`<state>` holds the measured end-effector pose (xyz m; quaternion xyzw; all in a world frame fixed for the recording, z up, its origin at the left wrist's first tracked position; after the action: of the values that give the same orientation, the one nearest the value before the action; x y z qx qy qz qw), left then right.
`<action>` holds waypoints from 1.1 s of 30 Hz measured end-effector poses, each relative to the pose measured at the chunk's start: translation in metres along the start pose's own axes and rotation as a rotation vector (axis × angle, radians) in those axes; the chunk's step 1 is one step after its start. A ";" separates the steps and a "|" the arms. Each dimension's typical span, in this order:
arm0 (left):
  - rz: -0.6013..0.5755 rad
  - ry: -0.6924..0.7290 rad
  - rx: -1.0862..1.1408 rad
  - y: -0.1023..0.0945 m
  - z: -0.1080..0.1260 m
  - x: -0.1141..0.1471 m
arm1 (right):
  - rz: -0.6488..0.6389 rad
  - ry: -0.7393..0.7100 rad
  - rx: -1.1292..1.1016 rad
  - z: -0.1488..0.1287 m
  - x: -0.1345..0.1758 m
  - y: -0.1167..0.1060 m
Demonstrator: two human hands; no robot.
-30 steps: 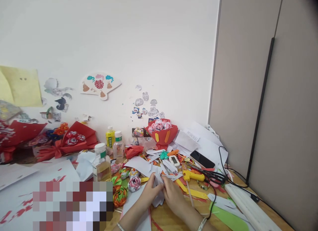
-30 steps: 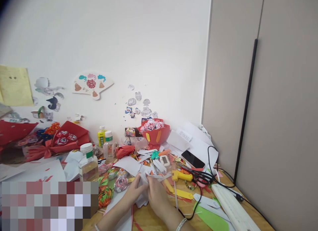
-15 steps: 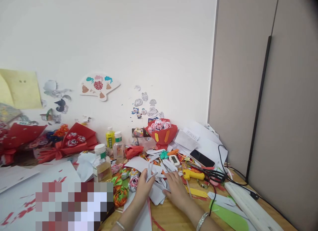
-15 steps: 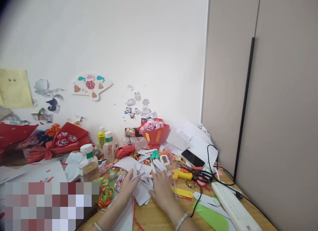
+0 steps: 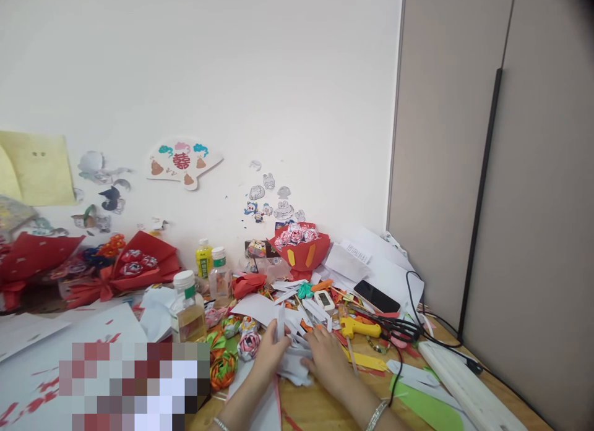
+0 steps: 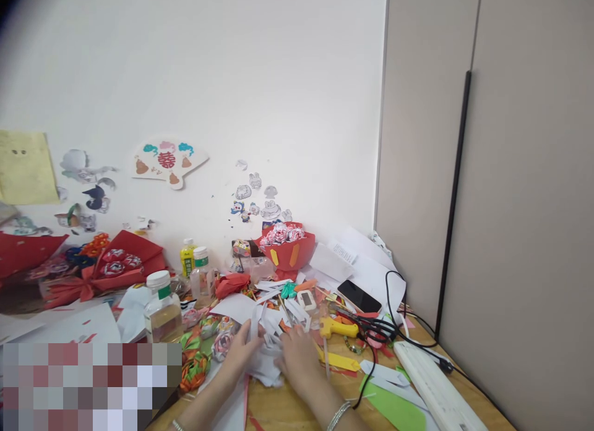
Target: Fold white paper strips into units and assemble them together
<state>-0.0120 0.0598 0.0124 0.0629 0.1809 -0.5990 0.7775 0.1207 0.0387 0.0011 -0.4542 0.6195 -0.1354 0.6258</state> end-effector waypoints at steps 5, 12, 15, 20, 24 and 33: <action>-0.363 0.335 -0.366 0.018 0.016 0.028 | -0.036 0.046 -0.029 0.003 0.000 0.008; -0.539 0.433 -0.490 0.020 0.020 0.041 | 0.179 0.215 -0.280 0.021 -0.002 0.000; -0.414 0.381 -0.397 0.019 0.016 0.030 | 0.307 0.344 -0.441 0.029 -0.001 -0.004; -0.052 0.195 -0.157 0.007 0.009 0.005 | 0.332 0.292 -0.622 0.019 0.002 -0.006; 0.000 0.171 -0.001 0.005 0.006 0.001 | 0.189 0.097 -0.602 -0.007 0.007 -0.003; -0.028 0.197 0.007 0.007 0.015 0.009 | 0.098 -0.024 -0.579 -0.017 0.003 -0.018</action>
<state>-0.0004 0.0491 0.0221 0.1218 0.2552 -0.6012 0.7474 0.1124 0.0201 0.0154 -0.5850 0.6461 0.0831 0.4832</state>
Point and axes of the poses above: each hand's wrist, its own x-axis away from the middle knuckle, its own y-axis out of the palm, z = x × y, the point moved 5 cm from there along -x, towards the middle knuckle, and after that the axes turned 14 degrees about z, right-handed, at the moved point
